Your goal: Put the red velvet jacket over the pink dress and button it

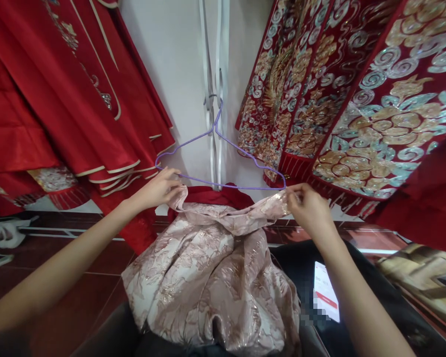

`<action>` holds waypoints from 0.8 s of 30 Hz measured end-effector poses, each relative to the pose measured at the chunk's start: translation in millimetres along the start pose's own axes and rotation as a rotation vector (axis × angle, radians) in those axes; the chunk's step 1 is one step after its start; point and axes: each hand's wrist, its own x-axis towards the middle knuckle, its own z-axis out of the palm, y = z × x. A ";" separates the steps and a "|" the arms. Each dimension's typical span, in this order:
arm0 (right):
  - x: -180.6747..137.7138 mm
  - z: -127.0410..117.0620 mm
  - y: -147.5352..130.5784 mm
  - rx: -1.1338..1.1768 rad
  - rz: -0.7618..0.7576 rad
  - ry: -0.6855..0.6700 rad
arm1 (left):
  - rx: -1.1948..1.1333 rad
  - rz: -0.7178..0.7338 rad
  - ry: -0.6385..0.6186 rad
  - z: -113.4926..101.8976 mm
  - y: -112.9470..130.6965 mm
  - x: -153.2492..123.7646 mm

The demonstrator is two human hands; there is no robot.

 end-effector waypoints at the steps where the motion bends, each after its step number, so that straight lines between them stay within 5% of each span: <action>1: -0.1 -3.6 -0.3 -0.012 -0.004 0.037 | -0.002 -0.003 -0.002 -1.5 1.0 -0.4; 14: -6.3 -17.3 -6.4 -0.070 -0.025 0.162 | -0.012 -0.008 0.000 -2.4 0.7 -1.8; 24: 46.8 0.3 -58.1 0.064 -0.389 0.317 | -0.176 0.024 -0.009 4.5 10.5 1.5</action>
